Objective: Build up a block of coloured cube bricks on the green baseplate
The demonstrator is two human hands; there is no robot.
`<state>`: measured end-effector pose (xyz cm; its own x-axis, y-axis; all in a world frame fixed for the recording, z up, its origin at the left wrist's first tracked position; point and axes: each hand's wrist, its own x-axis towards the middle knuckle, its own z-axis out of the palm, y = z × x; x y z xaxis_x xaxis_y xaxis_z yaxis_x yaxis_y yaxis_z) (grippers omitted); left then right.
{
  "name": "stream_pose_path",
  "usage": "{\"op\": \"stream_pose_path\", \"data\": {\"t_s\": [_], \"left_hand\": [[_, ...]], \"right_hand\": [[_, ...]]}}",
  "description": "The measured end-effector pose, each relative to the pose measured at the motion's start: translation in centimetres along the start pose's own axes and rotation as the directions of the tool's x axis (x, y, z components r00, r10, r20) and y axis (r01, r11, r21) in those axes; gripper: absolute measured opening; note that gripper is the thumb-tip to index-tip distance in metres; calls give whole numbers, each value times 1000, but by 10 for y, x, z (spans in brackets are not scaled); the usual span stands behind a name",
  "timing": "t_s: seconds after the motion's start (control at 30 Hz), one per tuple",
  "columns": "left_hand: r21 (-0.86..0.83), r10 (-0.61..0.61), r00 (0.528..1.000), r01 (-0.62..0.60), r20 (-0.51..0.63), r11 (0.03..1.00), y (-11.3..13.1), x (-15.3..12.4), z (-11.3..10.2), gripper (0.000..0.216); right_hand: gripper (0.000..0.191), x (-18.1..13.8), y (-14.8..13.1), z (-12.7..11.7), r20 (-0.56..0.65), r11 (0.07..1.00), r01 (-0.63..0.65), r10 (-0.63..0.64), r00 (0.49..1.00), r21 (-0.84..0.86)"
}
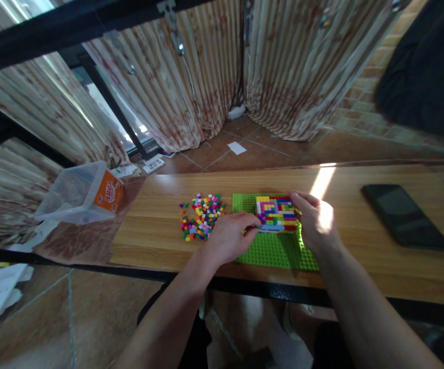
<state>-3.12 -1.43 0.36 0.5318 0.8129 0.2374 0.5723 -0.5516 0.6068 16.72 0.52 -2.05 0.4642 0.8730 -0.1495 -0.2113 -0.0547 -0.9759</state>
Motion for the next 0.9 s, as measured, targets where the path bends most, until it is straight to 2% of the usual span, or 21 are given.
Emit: {"op": "stream_pose_path", "data": {"t_s": [0.5, 0.73, 0.9], "left_hand": [[41, -79, 996, 81, -33, 996, 2, 5, 9, 8], [35, -84, 995, 86, -45, 996, 1, 6, 11, 6], [12, -95, 994, 96, -50, 995, 1, 6, 12, 7]], "right_hand": [[31, -1, 0, -1, 23, 1000, -5, 5, 1000, 2], [35, 0, 3, -3, 59, 996, 60, -56, 997, -67], [34, -4, -2, -1, 28, 999, 18, -17, 999, -42]]}}
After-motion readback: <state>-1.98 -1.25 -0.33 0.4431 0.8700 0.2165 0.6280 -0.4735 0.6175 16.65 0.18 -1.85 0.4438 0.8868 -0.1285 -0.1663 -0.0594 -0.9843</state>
